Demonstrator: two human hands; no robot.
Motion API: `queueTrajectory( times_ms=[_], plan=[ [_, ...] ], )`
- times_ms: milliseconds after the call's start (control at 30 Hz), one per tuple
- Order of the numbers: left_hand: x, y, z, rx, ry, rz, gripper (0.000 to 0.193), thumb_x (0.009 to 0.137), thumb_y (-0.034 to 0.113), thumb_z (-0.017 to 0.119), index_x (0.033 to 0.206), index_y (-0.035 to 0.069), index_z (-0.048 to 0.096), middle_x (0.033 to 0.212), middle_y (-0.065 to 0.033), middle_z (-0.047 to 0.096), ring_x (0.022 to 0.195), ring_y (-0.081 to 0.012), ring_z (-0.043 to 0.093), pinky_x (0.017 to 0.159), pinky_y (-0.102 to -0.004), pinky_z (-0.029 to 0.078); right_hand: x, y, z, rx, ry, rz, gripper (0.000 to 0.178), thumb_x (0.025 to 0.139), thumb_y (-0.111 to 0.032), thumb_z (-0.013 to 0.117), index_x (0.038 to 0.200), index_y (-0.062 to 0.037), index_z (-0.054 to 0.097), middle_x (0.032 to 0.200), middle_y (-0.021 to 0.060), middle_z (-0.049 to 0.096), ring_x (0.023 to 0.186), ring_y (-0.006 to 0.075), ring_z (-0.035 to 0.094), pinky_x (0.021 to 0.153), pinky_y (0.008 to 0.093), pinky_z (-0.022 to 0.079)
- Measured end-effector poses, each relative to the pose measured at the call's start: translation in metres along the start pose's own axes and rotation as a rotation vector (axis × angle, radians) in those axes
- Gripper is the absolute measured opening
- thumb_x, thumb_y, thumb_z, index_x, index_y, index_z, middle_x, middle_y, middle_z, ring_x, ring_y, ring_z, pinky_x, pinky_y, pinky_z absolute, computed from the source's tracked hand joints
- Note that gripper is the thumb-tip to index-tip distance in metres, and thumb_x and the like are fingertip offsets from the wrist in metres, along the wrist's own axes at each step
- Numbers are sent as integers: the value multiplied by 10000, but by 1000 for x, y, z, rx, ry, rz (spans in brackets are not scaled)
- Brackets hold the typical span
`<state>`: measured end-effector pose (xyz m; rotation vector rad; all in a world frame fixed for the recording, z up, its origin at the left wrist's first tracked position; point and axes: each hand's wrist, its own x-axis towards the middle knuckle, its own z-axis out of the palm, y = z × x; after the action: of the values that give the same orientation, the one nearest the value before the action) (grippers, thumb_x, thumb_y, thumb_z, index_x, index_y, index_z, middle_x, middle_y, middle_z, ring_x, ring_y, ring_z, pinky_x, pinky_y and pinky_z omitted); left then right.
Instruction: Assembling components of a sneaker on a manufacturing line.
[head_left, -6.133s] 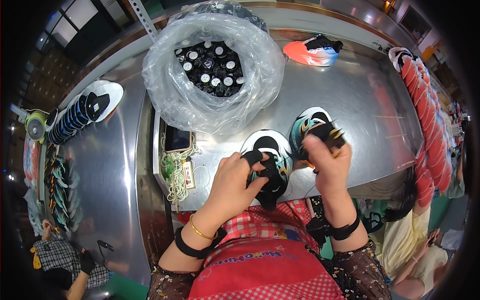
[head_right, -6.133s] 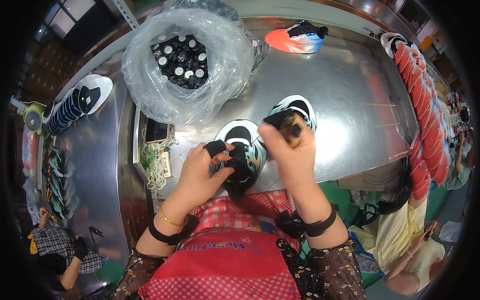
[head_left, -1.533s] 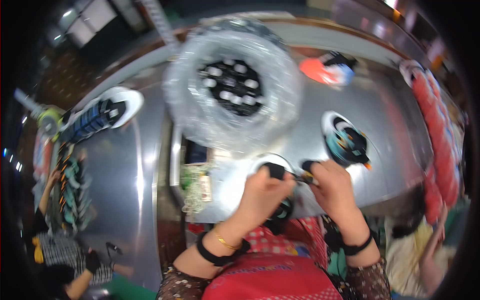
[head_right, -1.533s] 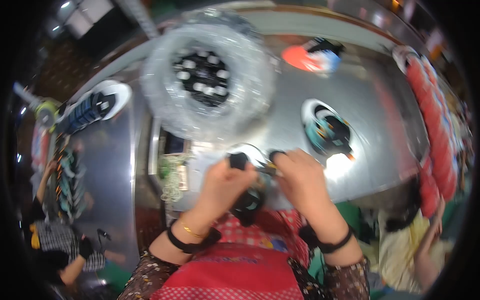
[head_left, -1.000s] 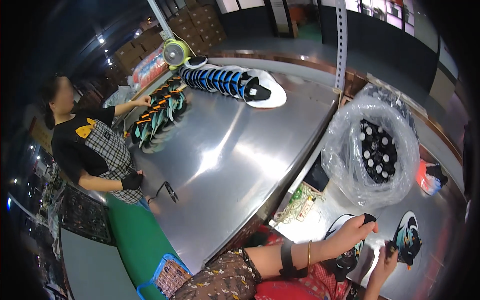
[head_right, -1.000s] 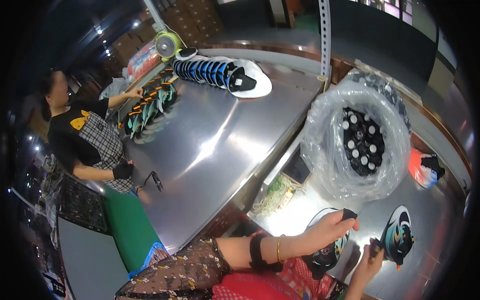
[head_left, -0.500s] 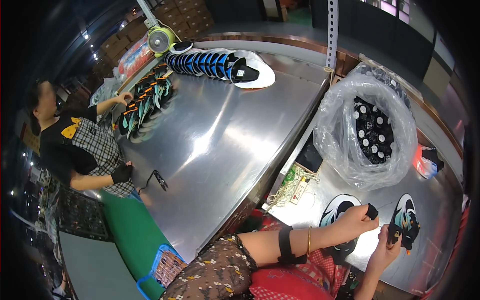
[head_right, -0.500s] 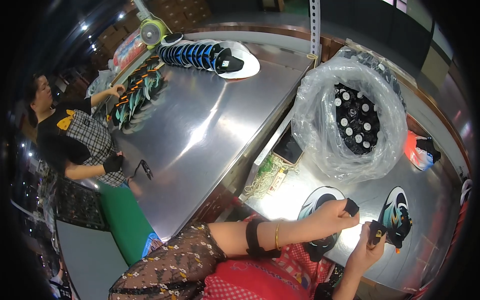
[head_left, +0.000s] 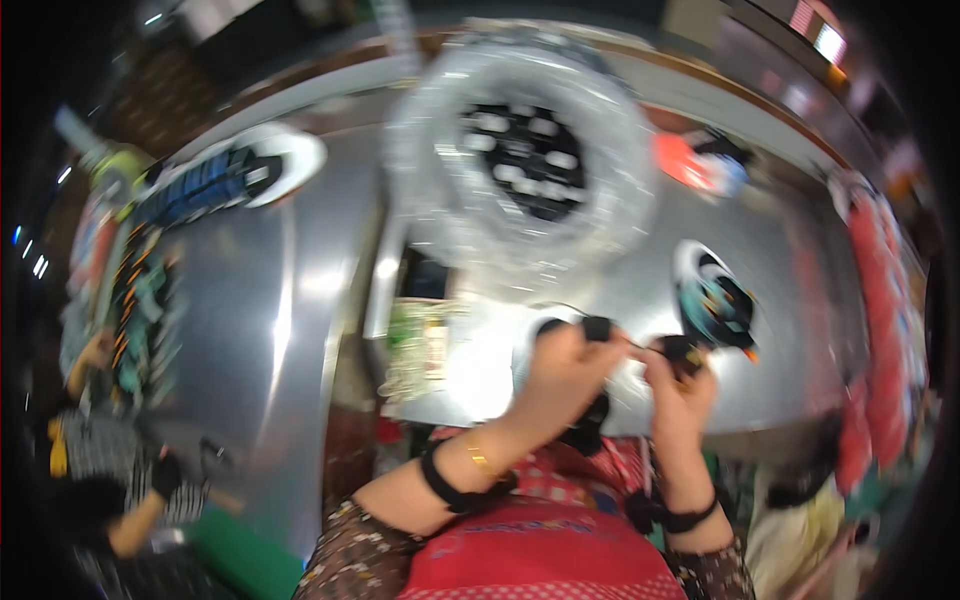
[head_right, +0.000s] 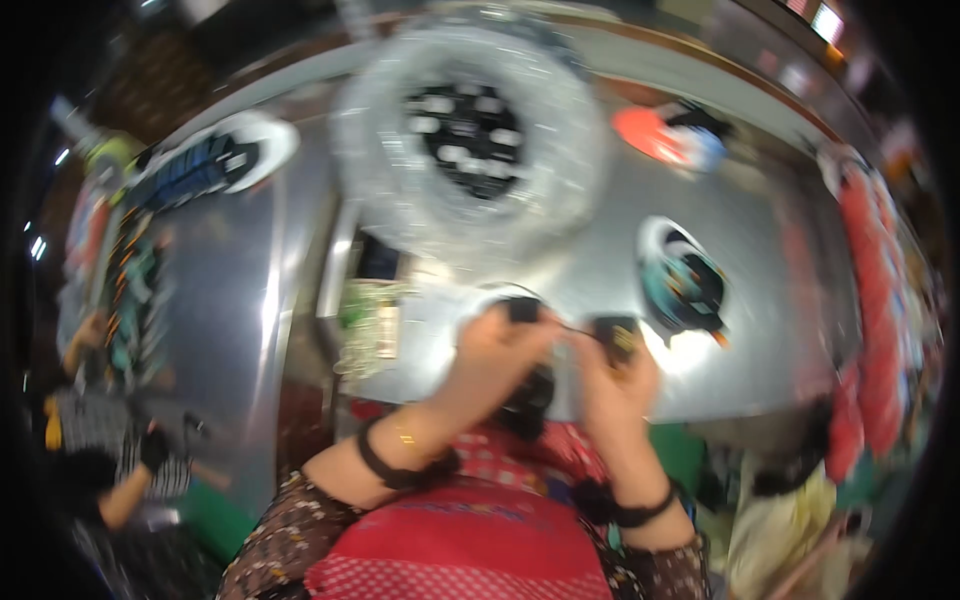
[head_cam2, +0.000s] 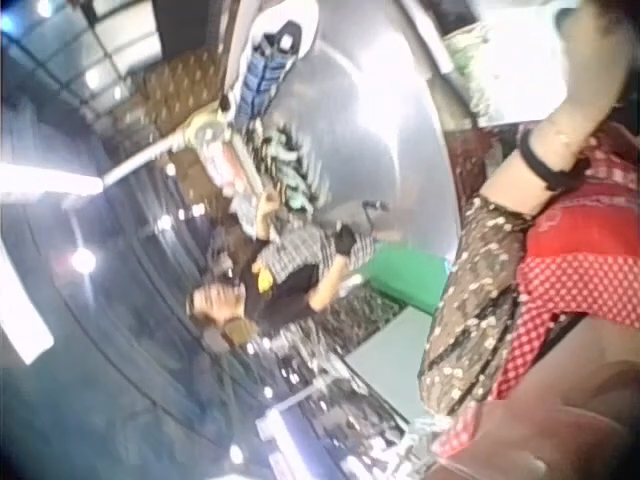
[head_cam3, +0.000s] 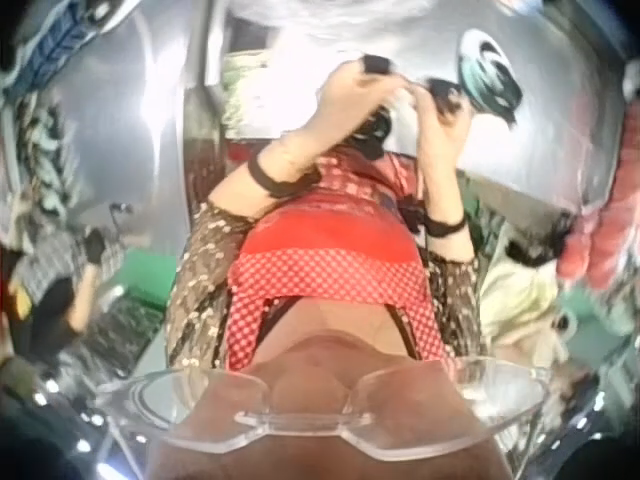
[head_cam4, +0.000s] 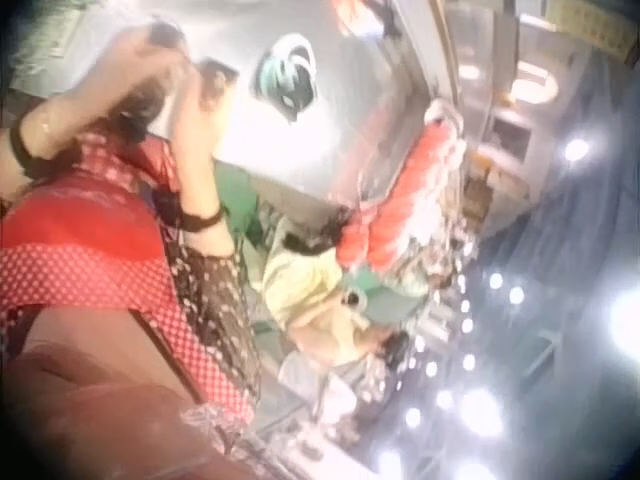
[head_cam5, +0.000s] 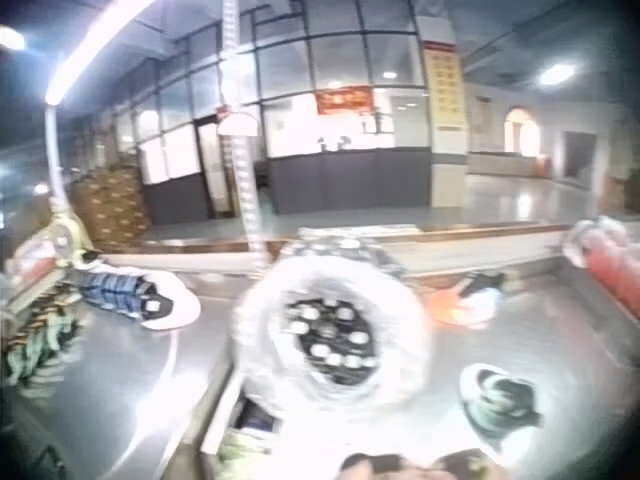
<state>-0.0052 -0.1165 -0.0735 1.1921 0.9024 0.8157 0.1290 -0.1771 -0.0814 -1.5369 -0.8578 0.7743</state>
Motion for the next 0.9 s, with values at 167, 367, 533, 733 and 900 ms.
queueTrajectory(
  times_ms=[167, 367, 533, 733, 900],
  plan=[
    [5, -1, 0, -236, -85, -20, 87, 871, 60, 591, 932, 2, 612, 824, -33, 650, 709, -50, 561, 637, -182, 423, -3, -8, 6, 195, -85, 32, 96, 833, -44, 639, 903, -29, 575, 777, -18, 594, 687, 32, 522, 610, 191, 432],
    [4, 1, 6, -330, -46, -61, 69, 863, 40, 595, 928, 17, 590, 764, -5, 608, 662, -28, 522, 581, -171, 398, 0, 1, -10, -217, -32, -277, 200, 712, 41, 638, 881, -50, 584, 829, 35, 622, 725, 155, 580, 624, 284, 450],
    [2, 0, 9, -297, -58, -114, 32, 861, 42, 593, 890, 32, 587, 681, 49, 535, 569, 3, 438, 487, -158, 329, 5, -2, -18, -1007, 26, -533, 253, 563, 15, 624, 794, -70, 566, 821, 60, 596, 849, 257, 550, 733, 369, 400],
    [6, 2, 7, -196, -104, -133, 24, 860, 58, 594, 859, 36, 584, 633, 67, 499, 529, 8, 398, 463, -165, 291, 18, -4, -30, -810, -155, -662, 256, 590, 36, 608, 825, -64, 585, 880, 60, 623, 841, 271, 584, 698, 364, 450],
    [6, 12, 5, -234, -123, -166, 31, 854, 58, 603, 852, 34, 584, 638, 64, 506, 540, 6, 411, 474, -167, 306, 18, -7, -32, -751, -149, -621, 325, 610, 84, 583, 903, -51, 615, 949, 76, 646, 869, 285, 606, 722, 369, 474]
  ],
)
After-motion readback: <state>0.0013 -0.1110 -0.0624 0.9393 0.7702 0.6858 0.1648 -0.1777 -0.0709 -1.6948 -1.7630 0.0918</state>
